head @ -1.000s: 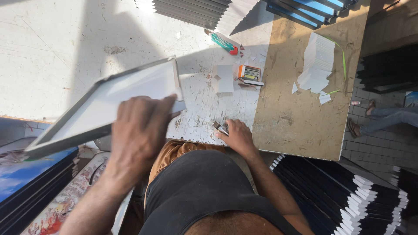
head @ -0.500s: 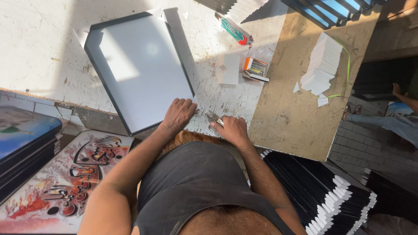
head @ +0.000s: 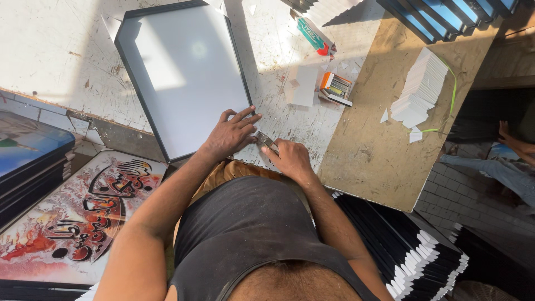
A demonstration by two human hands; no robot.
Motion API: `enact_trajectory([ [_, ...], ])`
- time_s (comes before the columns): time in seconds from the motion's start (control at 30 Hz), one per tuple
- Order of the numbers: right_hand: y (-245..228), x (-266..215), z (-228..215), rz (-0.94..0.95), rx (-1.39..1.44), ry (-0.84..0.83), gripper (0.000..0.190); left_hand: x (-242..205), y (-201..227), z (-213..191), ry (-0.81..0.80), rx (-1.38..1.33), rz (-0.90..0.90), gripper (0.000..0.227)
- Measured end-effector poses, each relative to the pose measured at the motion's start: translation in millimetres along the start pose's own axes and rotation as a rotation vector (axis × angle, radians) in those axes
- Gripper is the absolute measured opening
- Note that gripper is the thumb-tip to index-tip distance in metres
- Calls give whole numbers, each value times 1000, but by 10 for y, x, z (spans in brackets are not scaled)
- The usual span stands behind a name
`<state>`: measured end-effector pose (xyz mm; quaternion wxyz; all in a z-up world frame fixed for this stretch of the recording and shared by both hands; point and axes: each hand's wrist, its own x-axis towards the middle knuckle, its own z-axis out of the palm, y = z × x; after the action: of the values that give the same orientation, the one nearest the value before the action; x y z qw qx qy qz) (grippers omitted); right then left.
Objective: The person repeatedly places small white paper pieces into the corners of black picture frames, trims excess with a utility knife, and stacks the finished frames. The process is repeated for multiple frames on a workbench.
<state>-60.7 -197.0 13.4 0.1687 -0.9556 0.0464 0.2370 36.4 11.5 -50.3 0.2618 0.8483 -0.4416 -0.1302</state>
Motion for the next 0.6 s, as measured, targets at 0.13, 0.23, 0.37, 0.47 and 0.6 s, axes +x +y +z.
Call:
enact_trajectory([
  [0.13, -30, 30, 13, 1, 19, 4, 57, -11, -6, 11, -2, -1, -3, 30],
  [0.23, -38, 29, 7, -16, 8, 28, 56, -3, -12, 4, -1, -11, -3, 30],
  [0.37, -43, 11, 11, -79, 30, 124, 53, -14, 13, -8, 20, -12, 2, 31],
  [0.47, -33, 3, 43, -104, 19, 164, 53, -20, 26, -7, 3, -16, -20, 29],
  [0.6, 15, 31, 95, -106, -13, 162, 53, -16, 16, 12, -6, -11, -23, 30],
])
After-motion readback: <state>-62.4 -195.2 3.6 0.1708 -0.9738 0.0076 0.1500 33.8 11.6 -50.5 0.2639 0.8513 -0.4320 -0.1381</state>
